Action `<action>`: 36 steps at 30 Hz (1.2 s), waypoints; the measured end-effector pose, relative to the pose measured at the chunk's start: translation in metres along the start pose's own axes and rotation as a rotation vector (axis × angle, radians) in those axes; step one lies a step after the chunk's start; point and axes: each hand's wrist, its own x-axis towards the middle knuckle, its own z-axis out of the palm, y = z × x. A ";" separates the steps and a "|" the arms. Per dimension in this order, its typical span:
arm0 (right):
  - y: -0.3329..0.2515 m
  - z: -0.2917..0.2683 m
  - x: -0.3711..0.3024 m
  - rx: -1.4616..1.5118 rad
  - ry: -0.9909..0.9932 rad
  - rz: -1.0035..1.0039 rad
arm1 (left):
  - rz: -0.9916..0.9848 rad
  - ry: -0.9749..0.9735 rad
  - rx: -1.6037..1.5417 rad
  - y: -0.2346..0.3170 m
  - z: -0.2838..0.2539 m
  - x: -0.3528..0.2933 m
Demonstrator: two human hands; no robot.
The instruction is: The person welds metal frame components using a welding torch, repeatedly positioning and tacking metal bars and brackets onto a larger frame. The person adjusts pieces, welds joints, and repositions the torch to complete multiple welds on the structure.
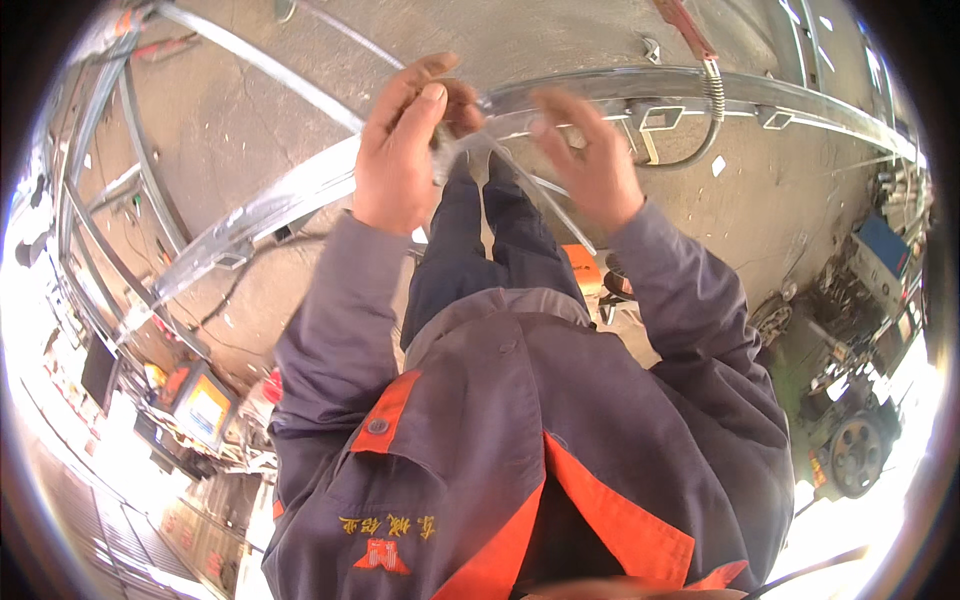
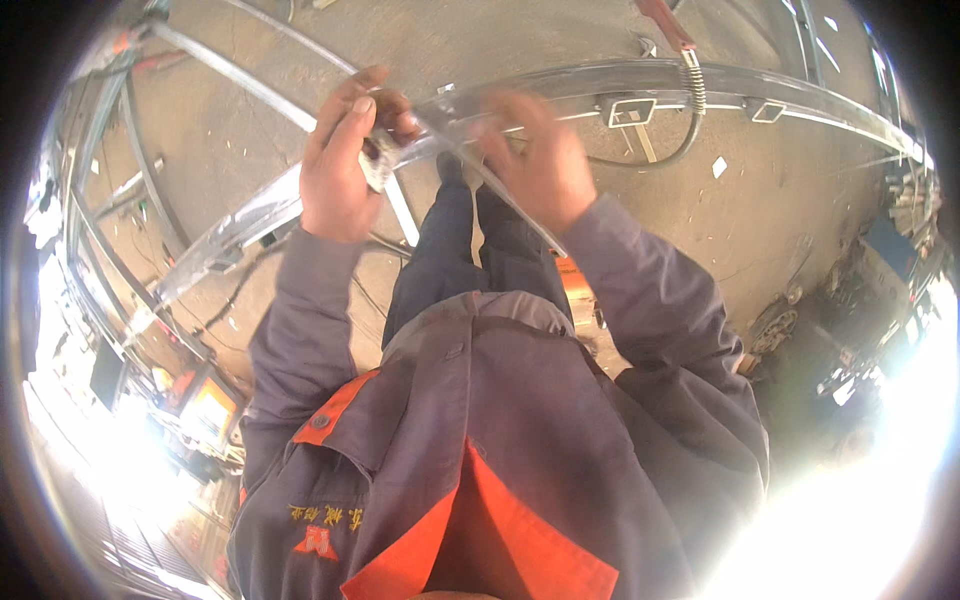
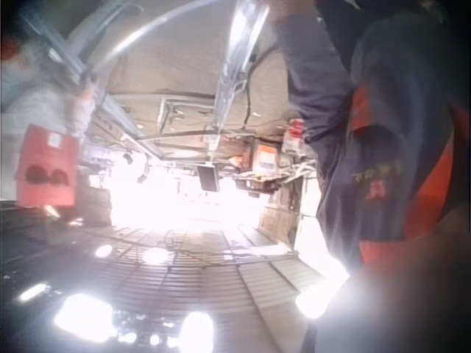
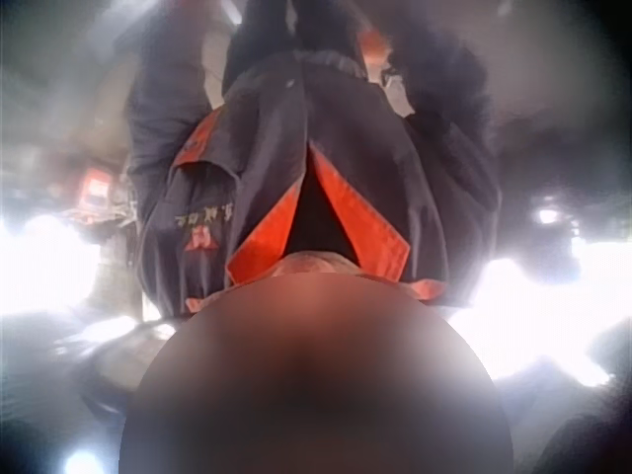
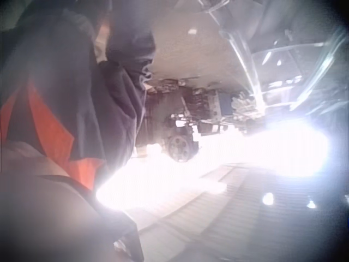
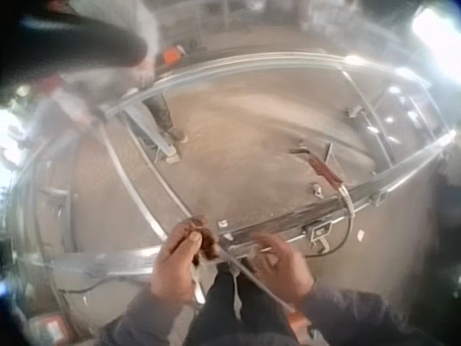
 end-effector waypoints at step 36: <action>0.065 0.040 0.017 0.160 -0.107 0.311 | -0.595 0.037 -0.329 -0.127 0.032 -0.049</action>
